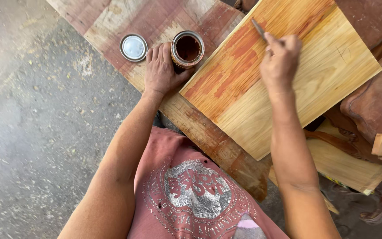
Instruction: The person applies reddish-brown wood stain to wooden boards using a small flat applicator, dipping it into an open can. They hold each board steady with one hand while spreading stain across the surface, repositioning and turning boards to coat different areas, and briefly walk across the workshop floor between boards.
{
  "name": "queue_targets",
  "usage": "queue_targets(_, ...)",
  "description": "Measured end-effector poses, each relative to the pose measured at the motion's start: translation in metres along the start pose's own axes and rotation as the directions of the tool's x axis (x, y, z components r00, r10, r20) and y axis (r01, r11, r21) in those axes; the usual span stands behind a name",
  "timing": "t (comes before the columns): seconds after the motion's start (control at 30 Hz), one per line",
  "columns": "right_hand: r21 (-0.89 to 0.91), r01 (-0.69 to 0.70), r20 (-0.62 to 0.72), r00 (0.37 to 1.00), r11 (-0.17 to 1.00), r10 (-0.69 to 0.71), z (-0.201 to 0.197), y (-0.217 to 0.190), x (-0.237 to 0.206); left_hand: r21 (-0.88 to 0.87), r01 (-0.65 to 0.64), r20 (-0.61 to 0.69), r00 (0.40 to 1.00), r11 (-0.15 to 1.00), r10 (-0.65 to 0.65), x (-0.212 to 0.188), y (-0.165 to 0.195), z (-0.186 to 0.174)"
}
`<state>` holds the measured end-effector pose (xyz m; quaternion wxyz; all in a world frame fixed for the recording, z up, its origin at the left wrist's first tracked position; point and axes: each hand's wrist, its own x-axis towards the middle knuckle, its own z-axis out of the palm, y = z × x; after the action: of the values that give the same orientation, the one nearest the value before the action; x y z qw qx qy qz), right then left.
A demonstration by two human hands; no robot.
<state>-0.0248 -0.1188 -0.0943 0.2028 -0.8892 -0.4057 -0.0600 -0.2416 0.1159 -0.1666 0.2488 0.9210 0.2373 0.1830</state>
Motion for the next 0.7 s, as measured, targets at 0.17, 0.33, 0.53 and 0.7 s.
queue_targets(0.17,0.098,0.144,0.263,0.950,0.985,-0.166,0.023,-0.061,-0.095,-0.020,-0.016,-0.016,1.000,1.000,0.016,0.000,0.002,-0.002)
queue_targets(0.33,0.267,-0.277,0.085,0.961,0.923,0.263,-0.022,-0.094,-0.183,-0.111,-0.029,-0.023,0.999,0.993,0.027,-0.001,-0.003,-0.002)
queue_targets(0.53,0.115,-0.545,-0.016,0.835,0.831,0.550,-0.073,-0.132,-0.225,-0.294,-0.029,-0.002,1.000,0.955,0.029,-0.003,-0.015,0.000)
queue_targets(0.7,0.088,-0.638,-0.051,0.764,0.765,0.643,-0.076,-0.182,-0.231,-0.541,-0.079,0.003,0.995,0.837,0.096,0.009,-0.010,0.004)
